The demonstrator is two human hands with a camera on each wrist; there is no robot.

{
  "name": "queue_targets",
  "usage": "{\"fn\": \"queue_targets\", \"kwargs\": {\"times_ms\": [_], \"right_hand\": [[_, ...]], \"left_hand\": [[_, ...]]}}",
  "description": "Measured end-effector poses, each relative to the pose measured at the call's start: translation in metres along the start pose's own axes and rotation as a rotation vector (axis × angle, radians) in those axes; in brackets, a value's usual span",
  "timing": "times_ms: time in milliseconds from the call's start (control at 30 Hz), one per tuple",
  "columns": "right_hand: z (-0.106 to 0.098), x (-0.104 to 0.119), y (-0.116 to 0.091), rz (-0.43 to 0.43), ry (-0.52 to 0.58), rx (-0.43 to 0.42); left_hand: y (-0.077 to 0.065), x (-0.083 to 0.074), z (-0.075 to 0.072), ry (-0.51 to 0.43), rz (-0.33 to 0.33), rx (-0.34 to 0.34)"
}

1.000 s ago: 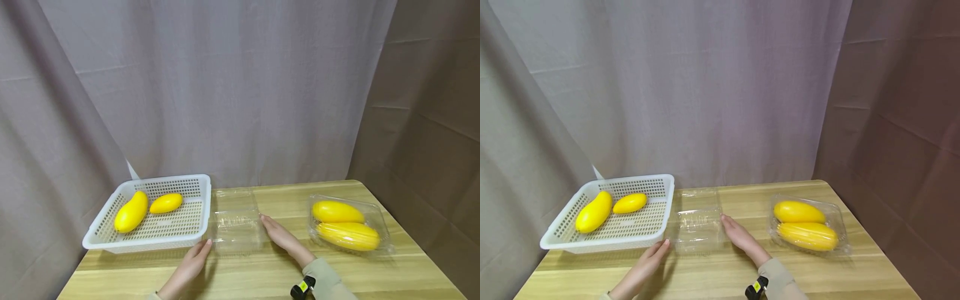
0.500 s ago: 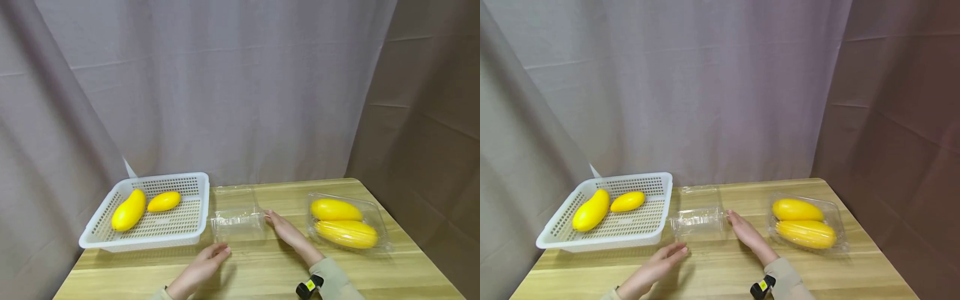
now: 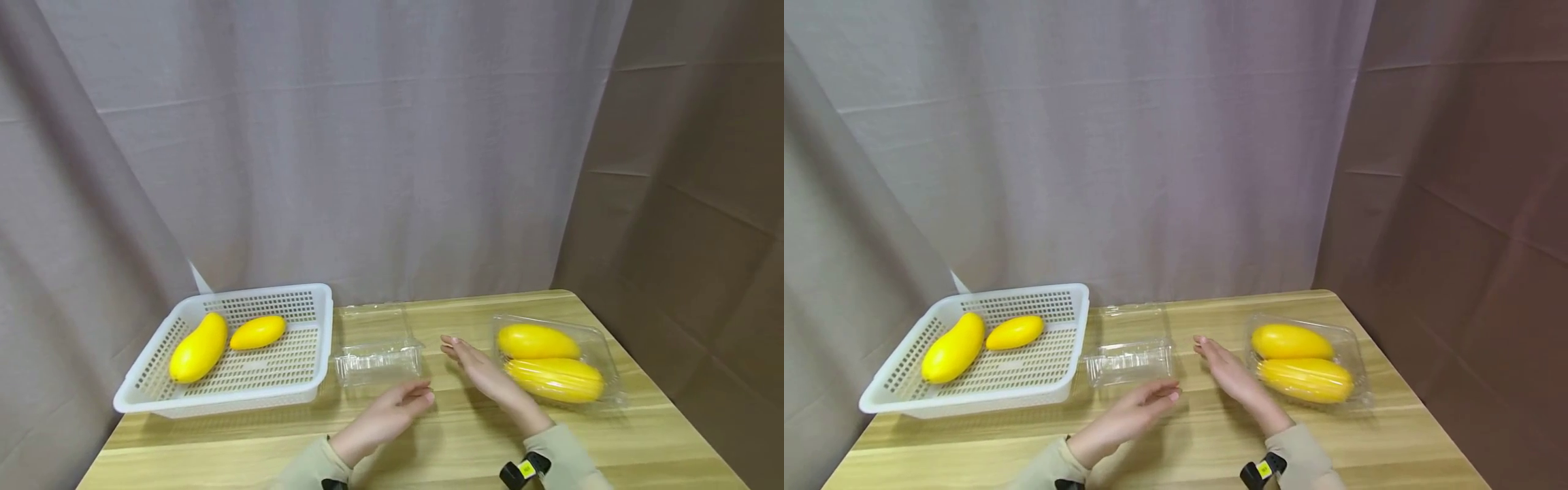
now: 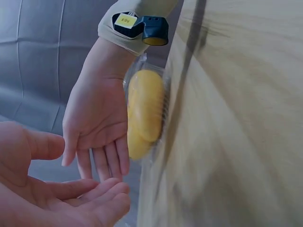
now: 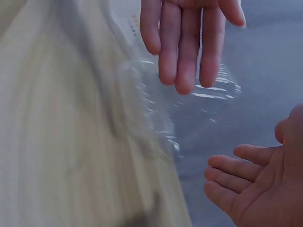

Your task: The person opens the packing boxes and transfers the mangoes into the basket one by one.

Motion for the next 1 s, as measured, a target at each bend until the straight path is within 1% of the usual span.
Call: {"fn": "queue_targets", "kwargs": {"times_ms": [100, 200, 300, 367, 533, 633, 733, 800, 900, 1000], "right_hand": [[-0.015, 0.006, 0.000, -0.024, -0.001, -0.013], [-0.033, 0.010, -0.002, -0.042, -0.019, -0.038], [-0.055, 0.011, -0.006, -0.075, -0.066, -0.092], [-0.070, 0.010, -0.009, -0.092, -0.146, -0.151], [-0.111, 0.000, -0.021, -0.124, -0.344, -0.321], [-0.134, -0.013, -0.030, -0.124, -0.392, -0.424], [-0.156, -0.027, -0.041, -0.087, -0.426, -0.508], [-0.167, -0.037, -0.048, -0.028, -0.434, -0.525], [-0.180, -0.051, -0.054, 0.049, -0.471, -0.513], [-0.188, -0.063, -0.057, 0.103, -0.499, -0.470]], "left_hand": [[0.012, -0.010, 0.008, -0.020, 0.017, 0.018], [0.023, -0.018, 0.014, -0.045, 0.014, 0.021], [0.031, -0.021, 0.020, -0.063, 0.012, 0.017], [0.036, -0.021, 0.024, -0.083, 0.021, -0.001], [0.047, -0.012, 0.035, -0.155, 0.058, -0.091], [0.051, -0.006, 0.042, -0.166, 0.059, -0.124], [0.057, -0.003, 0.049, -0.163, 0.050, -0.130], [0.061, -0.003, 0.053, -0.163, 0.044, -0.128], [0.068, -0.004, 0.060, -0.143, 0.025, -0.113], [0.076, -0.005, 0.068, -0.110, -0.005, -0.066]]}}
Point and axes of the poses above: each hand's wrist, its own y-axis towards the middle knuckle, its own z-axis out of the palm, x = y × z, the point moved 2 cm from there along y, towards the middle knuckle, and after that the axes turned 9 degrees about -x, right-handed, at the moved point
